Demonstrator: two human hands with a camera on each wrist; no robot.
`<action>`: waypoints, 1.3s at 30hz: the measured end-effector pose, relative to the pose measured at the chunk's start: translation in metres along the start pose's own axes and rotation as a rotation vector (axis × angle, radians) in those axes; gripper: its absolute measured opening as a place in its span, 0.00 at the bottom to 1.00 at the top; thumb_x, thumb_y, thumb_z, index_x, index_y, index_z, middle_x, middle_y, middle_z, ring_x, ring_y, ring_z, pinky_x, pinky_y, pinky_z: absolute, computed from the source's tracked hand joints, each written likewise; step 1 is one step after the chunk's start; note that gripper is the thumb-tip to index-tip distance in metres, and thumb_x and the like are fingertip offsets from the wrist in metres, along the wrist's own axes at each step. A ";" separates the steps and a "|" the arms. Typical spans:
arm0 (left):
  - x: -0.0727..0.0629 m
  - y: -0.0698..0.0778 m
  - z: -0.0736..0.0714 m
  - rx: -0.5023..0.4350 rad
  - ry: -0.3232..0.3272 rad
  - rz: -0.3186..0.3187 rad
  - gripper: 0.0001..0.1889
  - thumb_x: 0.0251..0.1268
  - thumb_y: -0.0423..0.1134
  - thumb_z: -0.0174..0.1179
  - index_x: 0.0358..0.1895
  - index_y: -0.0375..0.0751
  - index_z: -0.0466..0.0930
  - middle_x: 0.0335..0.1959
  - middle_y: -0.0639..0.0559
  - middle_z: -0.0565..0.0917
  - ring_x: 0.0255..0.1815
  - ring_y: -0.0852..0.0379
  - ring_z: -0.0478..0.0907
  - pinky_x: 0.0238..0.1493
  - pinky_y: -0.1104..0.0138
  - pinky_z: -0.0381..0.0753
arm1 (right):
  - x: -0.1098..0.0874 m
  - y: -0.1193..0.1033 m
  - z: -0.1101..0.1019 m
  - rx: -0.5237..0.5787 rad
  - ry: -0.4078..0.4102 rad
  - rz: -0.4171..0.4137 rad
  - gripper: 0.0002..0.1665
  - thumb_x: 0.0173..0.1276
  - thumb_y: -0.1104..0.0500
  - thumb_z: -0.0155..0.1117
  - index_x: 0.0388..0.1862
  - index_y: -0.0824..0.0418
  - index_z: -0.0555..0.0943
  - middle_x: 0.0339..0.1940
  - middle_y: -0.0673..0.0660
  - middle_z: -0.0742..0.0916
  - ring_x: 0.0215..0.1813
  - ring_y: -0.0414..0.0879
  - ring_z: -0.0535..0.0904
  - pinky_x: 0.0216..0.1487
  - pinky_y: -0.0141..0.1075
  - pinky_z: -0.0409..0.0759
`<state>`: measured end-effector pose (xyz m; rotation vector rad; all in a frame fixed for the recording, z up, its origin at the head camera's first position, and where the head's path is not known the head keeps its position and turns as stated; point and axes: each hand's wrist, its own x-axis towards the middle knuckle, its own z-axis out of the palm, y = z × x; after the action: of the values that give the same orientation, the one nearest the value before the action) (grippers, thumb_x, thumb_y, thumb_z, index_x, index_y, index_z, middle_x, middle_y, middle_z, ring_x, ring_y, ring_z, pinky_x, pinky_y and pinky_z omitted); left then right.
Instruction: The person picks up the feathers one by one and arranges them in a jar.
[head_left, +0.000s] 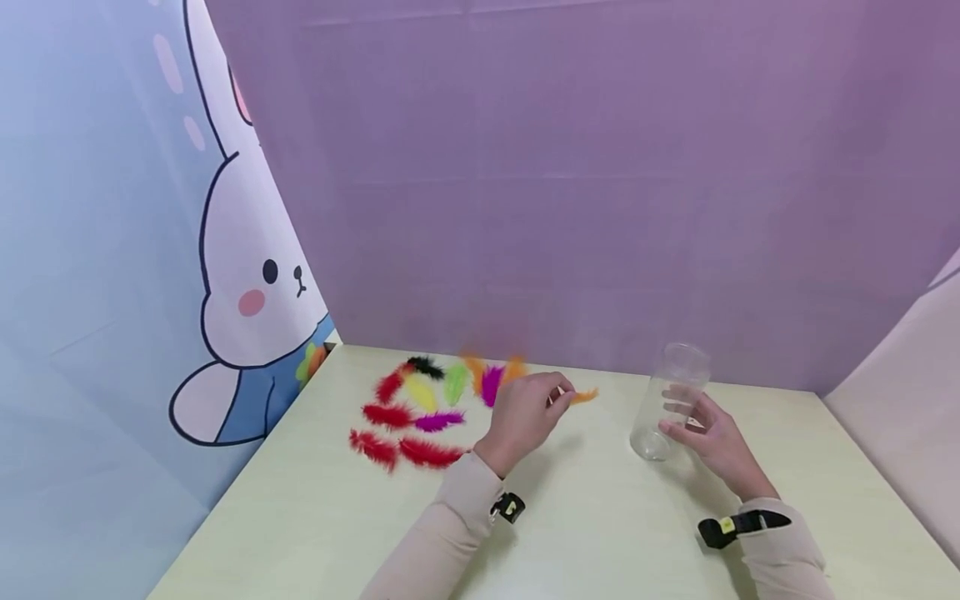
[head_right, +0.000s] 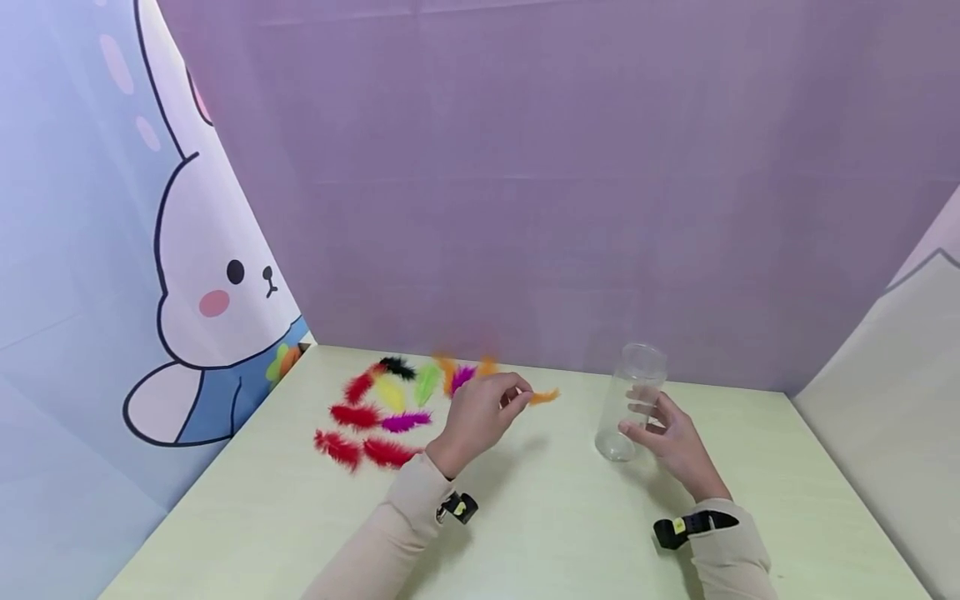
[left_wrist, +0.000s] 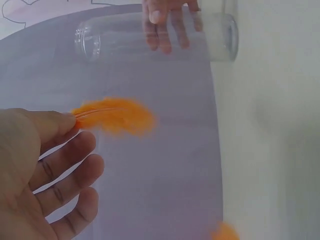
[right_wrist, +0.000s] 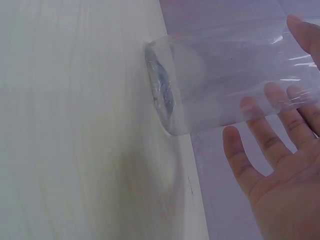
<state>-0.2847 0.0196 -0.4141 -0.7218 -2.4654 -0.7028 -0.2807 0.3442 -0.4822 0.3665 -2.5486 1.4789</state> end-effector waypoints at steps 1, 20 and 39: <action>0.002 0.002 0.000 -0.007 0.008 0.007 0.06 0.73 0.48 0.63 0.39 0.55 0.88 0.25 0.64 0.85 0.23 0.71 0.75 0.24 0.79 0.67 | 0.000 0.000 0.000 0.001 0.000 -0.002 0.37 0.72 0.53 0.69 0.75 0.58 0.67 0.65 0.46 0.82 0.60 0.28 0.79 0.53 0.23 0.78; 0.035 0.039 -0.009 -0.094 0.106 0.066 0.07 0.75 0.48 0.61 0.43 0.55 0.87 0.27 0.64 0.86 0.23 0.73 0.73 0.26 0.82 0.66 | 0.001 -0.006 -0.003 -0.018 -0.001 0.010 0.36 0.72 0.52 0.68 0.74 0.57 0.68 0.68 0.67 0.79 0.59 0.31 0.80 0.52 0.24 0.79; 0.063 0.076 -0.017 -0.095 0.160 0.128 0.08 0.75 0.50 0.60 0.45 0.58 0.88 0.29 0.67 0.86 0.25 0.75 0.72 0.25 0.83 0.64 | 0.000 -0.009 -0.004 -0.018 -0.002 0.012 0.35 0.73 0.51 0.68 0.74 0.56 0.68 0.69 0.65 0.79 0.60 0.32 0.80 0.53 0.25 0.78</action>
<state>-0.2821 0.0871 -0.3406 -0.8180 -2.2328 -0.8013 -0.2778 0.3434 -0.4733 0.3513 -2.5684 1.4596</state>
